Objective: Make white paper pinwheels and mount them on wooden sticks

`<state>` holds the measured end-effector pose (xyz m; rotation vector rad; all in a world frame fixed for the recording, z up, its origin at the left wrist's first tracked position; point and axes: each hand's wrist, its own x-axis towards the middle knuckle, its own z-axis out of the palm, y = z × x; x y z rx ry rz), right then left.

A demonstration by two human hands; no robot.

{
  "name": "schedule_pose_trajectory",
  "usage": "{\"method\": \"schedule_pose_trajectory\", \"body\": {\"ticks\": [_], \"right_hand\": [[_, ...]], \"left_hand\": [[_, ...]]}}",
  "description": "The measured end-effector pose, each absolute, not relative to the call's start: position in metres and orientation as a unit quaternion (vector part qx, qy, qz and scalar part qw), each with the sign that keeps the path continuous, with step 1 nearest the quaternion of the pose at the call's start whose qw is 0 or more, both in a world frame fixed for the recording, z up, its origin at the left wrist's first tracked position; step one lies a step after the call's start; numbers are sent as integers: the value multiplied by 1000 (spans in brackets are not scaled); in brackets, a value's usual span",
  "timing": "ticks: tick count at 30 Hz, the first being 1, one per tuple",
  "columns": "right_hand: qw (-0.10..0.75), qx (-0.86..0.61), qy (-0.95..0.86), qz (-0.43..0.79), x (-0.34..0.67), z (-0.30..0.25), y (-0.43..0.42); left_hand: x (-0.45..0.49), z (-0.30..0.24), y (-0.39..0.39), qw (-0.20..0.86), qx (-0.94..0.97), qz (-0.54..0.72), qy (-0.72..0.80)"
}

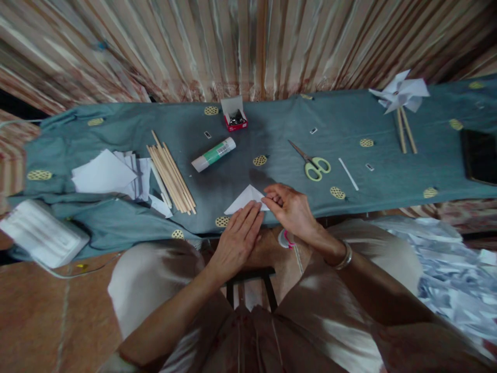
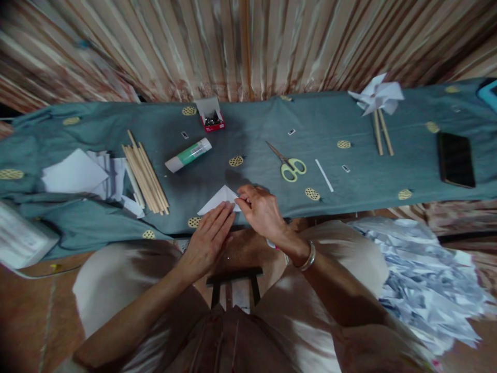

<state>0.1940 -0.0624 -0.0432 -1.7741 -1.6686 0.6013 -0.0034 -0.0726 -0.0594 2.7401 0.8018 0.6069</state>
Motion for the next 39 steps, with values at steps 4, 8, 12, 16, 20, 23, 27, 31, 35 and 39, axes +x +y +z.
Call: {"method": "schedule_pose_trajectory", "body": {"ticks": [4, 8, 12, 16, 20, 23, 27, 31, 35, 39], "right_hand": [[328, -674, -622, 227, 192, -45, -62], [328, -678, -622, 216, 191, -45, -61], [322, -679, -626, 207, 190, -45, -61], [321, -679, -630, 200, 190, -45, -62], [321, -679, -628, 202, 190, -47, -61], [318, -679, -632, 195, 190, -47, -61], [315, -677, -638, 188, 190, -47, -61], [303, -682, -640, 183, 189, -46, -61], [290, -672, -658, 179, 190, -44, -61], [283, -665, -671, 166, 191, -43, -63]], "left_hand": [[-6, -66, -71, 100, 933, 187, 289], [-5, -65, -69, 88, 934, 181, 295], [-3, -65, -68, 79, 935, 178, 297], [-4, -67, -67, 84, 934, 175, 298], [-4, -68, -67, 79, 935, 177, 297], [-4, -68, -67, 74, 935, 179, 296], [-4, -70, -68, 80, 934, 171, 302], [-4, -70, -68, 88, 934, 175, 298], [-5, -71, -67, 91, 936, 169, 296], [-5, -70, -67, 78, 939, 164, 293]]}}
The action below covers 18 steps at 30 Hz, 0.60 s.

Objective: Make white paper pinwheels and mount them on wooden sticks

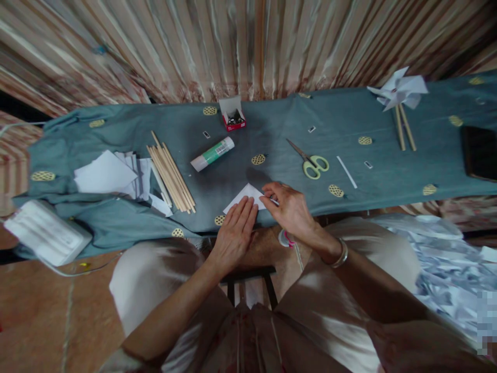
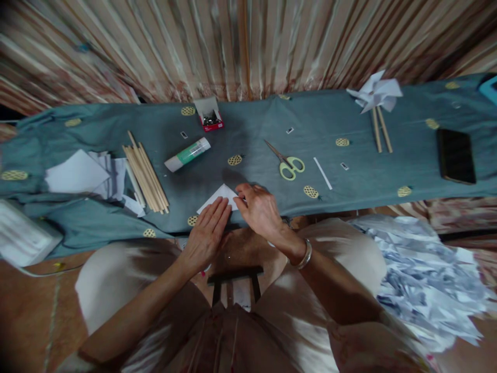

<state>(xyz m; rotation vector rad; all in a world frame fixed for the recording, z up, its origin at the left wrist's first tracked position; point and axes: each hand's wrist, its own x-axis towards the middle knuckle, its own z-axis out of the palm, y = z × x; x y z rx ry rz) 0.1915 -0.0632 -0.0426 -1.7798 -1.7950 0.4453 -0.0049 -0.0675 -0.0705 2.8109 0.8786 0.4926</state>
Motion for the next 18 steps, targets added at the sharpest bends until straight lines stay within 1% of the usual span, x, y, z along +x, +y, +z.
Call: {"method": "schedule_pose_trajectory", "body": {"ticks": [18], "right_hand": [[291, -679, -642, 205, 195, -42, -64]], "left_hand": [[-5, -70, -68, 63, 942, 139, 300]]}}
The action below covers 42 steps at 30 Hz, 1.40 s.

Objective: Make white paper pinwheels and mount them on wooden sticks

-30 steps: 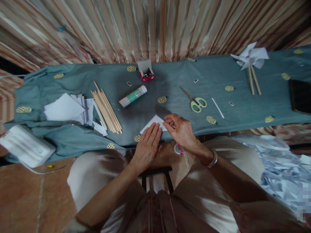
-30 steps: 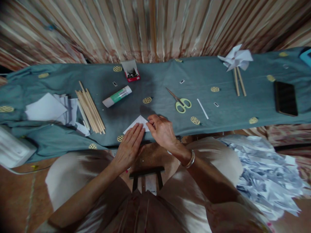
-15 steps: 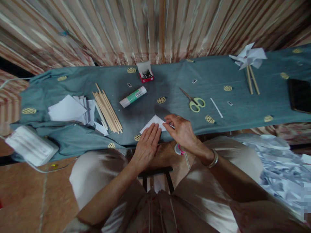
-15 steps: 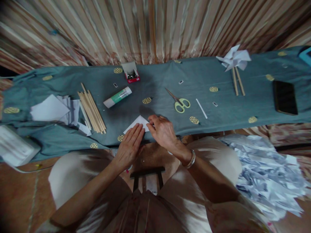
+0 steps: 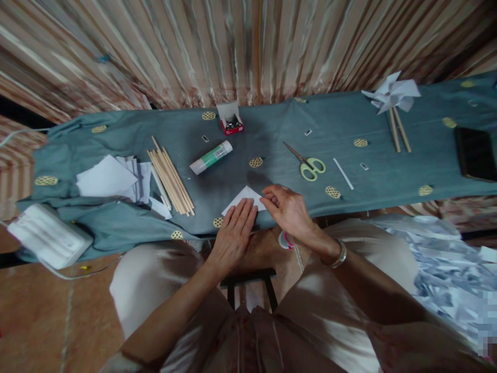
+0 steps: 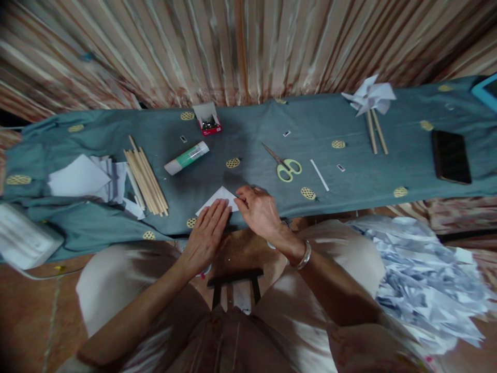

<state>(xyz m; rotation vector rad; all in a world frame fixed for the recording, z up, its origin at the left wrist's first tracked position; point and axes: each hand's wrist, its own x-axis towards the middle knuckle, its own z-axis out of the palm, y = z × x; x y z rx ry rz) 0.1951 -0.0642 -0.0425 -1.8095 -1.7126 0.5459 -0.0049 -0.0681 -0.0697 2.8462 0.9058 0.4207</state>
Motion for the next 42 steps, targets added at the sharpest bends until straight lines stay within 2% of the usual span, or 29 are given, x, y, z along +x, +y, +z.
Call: {"method": "schedule_pose_trajectory", "body": {"ticks": [23, 32, 42], "right_hand": [[265, -693, -650, 163, 191, -44, -61], [225, -699, -662, 150, 188, -44, -58], [296, -674, -666, 122, 187, -50, -69]], "left_hand": [[-4, -70, -69, 57, 943, 119, 307], [-4, -73, -68, 49, 943, 122, 306], [-2, -73, -68, 43, 943, 107, 312]]}}
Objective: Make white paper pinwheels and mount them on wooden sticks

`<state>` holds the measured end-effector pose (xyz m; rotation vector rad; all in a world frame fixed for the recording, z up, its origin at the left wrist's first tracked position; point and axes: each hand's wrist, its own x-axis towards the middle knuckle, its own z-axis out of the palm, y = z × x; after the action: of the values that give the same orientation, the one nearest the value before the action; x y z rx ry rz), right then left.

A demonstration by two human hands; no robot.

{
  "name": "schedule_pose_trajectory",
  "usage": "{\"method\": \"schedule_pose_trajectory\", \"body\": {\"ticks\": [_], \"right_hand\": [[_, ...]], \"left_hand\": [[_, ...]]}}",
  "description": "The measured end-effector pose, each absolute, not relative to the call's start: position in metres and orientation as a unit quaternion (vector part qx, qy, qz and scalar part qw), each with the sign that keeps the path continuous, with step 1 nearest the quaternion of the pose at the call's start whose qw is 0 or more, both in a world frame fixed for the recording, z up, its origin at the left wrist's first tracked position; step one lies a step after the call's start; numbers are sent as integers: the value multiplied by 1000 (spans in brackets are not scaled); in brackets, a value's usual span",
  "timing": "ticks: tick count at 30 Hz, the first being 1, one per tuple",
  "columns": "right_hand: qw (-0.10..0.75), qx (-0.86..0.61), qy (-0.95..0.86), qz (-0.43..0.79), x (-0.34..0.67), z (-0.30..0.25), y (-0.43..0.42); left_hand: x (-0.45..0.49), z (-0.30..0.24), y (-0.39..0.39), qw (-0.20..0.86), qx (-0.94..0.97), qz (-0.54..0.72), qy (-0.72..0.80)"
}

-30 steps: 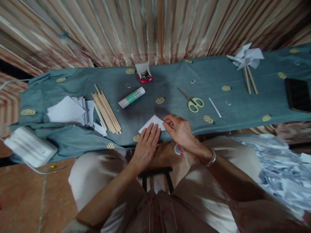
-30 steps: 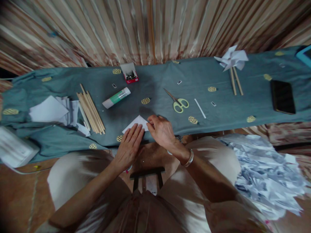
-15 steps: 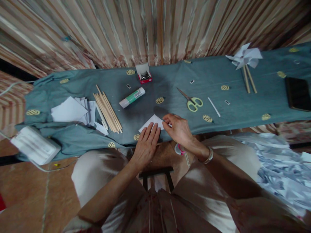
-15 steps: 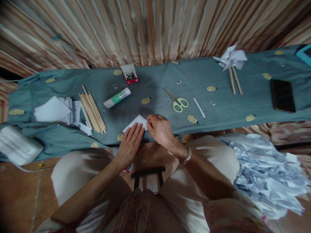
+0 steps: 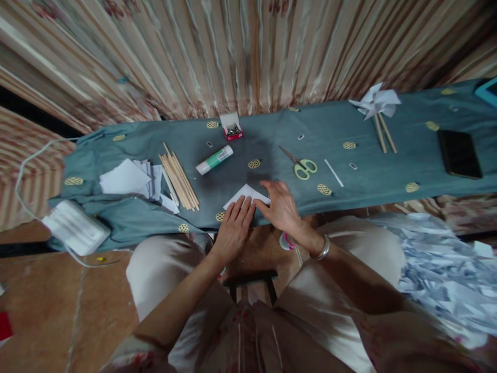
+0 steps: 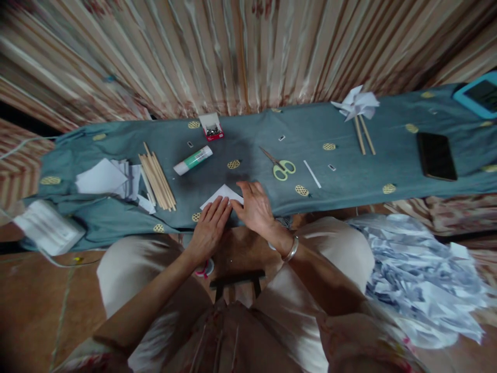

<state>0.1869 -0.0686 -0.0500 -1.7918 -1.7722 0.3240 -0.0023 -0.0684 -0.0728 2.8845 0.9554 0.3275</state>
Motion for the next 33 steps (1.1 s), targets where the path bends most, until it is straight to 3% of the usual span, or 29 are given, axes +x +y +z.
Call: {"method": "schedule_pose_trajectory", "body": {"ticks": [17, 33], "right_hand": [[355, -697, -606, 145, 208, -72, -100], [376, -680, -586, 230, 203, -60, -79]], "left_hand": [[-56, -61, -66, 42, 926, 125, 355], [-59, -64, -71, 129, 896, 143, 400]]}}
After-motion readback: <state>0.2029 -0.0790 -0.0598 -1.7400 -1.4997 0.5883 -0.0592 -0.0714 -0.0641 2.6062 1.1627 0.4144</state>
